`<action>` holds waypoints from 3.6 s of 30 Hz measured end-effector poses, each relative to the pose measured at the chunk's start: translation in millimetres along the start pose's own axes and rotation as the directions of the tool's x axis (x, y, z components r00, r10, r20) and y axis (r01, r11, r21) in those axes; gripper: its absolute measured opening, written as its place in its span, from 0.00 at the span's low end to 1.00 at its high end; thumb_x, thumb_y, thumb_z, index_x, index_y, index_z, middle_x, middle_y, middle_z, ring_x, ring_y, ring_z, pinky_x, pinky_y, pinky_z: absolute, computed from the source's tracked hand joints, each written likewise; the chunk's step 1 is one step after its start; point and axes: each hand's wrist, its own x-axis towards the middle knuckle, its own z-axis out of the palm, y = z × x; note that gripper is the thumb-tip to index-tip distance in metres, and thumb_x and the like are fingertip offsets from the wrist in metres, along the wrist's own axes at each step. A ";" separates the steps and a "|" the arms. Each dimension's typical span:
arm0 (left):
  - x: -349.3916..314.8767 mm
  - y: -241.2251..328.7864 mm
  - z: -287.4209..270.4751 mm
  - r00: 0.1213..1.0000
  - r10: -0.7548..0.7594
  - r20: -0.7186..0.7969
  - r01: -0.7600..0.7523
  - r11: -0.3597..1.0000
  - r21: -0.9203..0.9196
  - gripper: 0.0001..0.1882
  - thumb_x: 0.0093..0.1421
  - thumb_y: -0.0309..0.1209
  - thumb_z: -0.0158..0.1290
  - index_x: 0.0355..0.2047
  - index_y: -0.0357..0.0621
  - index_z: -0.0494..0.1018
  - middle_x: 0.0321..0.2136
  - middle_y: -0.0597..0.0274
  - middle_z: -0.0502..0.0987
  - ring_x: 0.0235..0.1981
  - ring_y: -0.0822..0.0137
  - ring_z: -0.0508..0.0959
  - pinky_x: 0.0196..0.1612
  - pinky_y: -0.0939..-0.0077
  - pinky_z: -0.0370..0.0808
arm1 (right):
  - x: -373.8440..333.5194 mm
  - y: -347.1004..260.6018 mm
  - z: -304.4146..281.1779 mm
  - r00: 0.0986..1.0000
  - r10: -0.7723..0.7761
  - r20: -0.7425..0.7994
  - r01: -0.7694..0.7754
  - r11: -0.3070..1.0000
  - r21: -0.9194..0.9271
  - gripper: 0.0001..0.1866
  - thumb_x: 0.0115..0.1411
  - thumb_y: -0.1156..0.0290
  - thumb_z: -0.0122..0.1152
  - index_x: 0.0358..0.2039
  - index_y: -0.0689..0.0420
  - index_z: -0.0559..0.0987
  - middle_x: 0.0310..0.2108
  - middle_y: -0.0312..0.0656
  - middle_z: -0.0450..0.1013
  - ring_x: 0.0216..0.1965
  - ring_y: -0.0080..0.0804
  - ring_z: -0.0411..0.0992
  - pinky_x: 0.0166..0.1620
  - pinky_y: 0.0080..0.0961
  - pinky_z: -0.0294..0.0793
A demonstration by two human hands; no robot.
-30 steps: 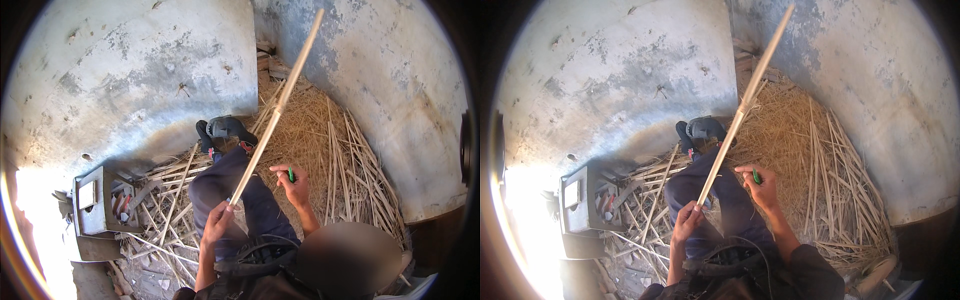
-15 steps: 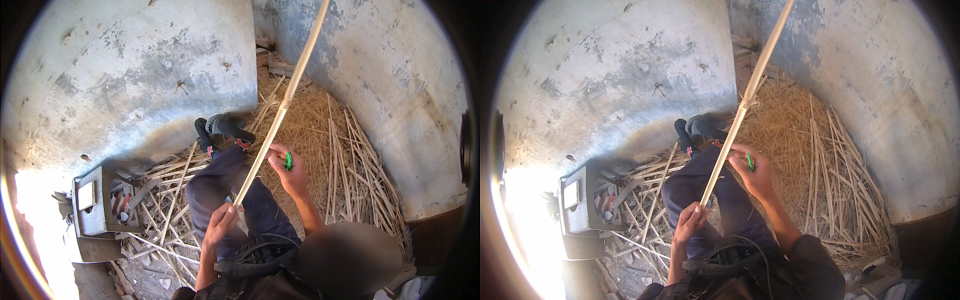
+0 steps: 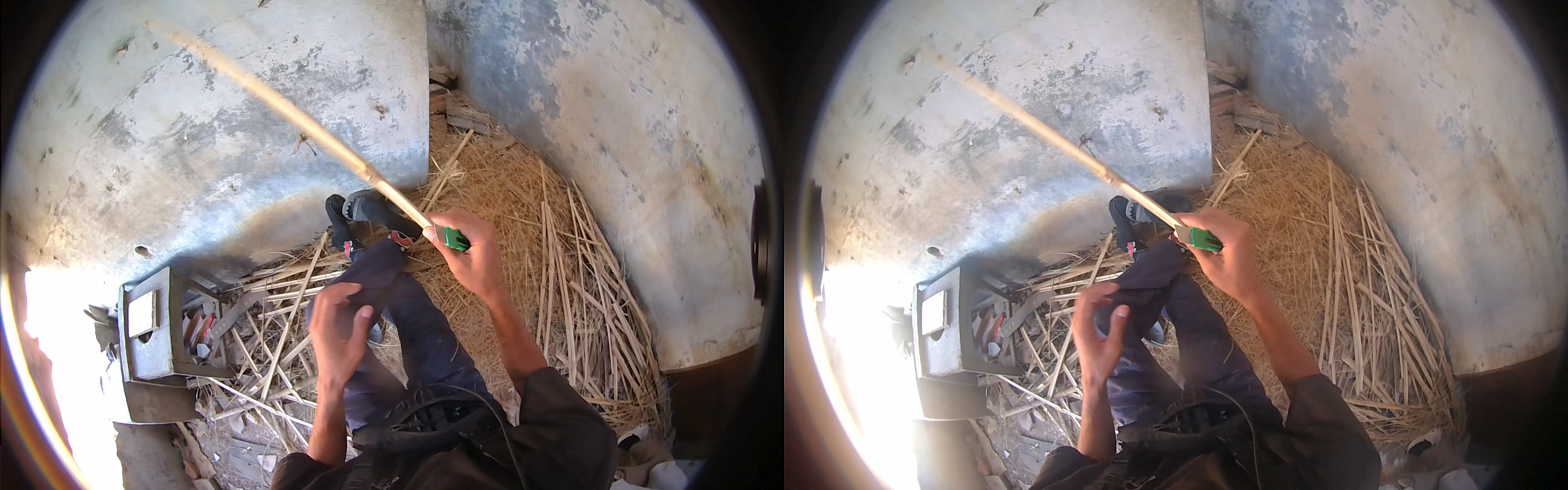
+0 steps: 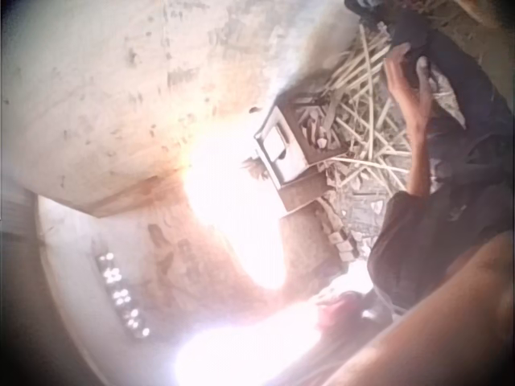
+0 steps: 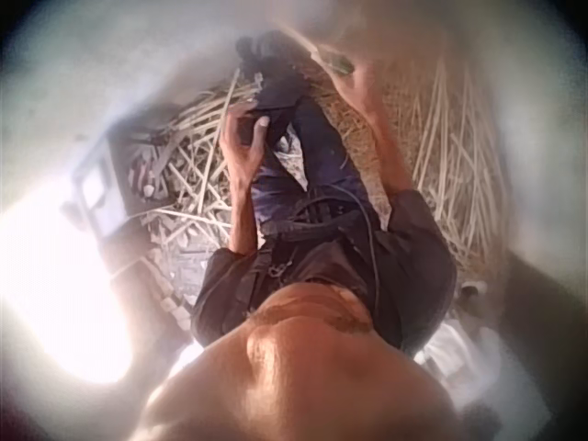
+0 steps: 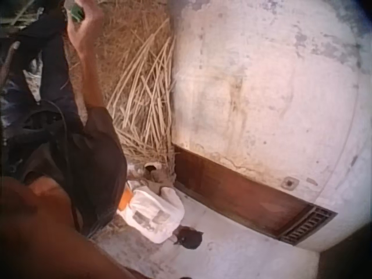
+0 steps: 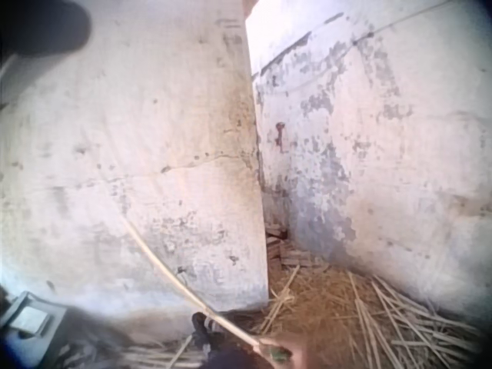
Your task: The person sits on a floor covered with straw and scrap wood, using a green utility knife to shave a long, thin bamboo stick. They hold the stick with their left hand and repeatedly scrape the blade along its length to remove the outer layer, creating fine shavings.
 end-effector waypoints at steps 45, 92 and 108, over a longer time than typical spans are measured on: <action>-8.4 42.7 8.6 0.894 -0.343 0.287 0.419 0.867 -0.270 0.10 0.78 0.27 0.53 0.51 0.32 0.75 0.30 0.65 0.80 0.31 0.79 0.75 0.34 0.80 0.72 | -39.9 -19.9 1.6 0.980 -0.024 0.199 0.045 0.994 -0.101 0.19 0.65 0.51 0.73 0.44 0.55 0.87 0.31 0.39 0.82 0.28 0.38 0.82 0.30 0.32 0.78; -24.0 15.6 -3.2 0.751 -0.319 0.579 0.605 0.685 -0.407 0.16 0.83 0.40 0.43 0.47 0.41 0.73 0.23 0.80 0.60 0.19 0.86 0.54 0.21 0.85 0.51 | -41.7 8.4 -4.3 0.993 -0.119 0.021 0.120 0.975 -0.188 0.19 0.64 0.51 0.75 0.43 0.53 0.89 0.25 0.35 0.82 0.21 0.31 0.79 0.25 0.28 0.73; -64.2 11.5 -21.7 0.641 -0.417 0.644 0.718 0.623 -0.311 0.13 0.83 0.36 0.45 0.48 0.39 0.75 0.23 0.78 0.63 0.21 0.84 0.59 0.24 0.83 0.56 | -16.2 50.4 -55.9 0.985 0.132 -0.109 -0.159 0.945 -0.286 0.26 0.71 0.46 0.68 0.45 0.60 0.90 0.23 0.37 0.80 0.19 0.23 0.70 0.23 0.25 0.63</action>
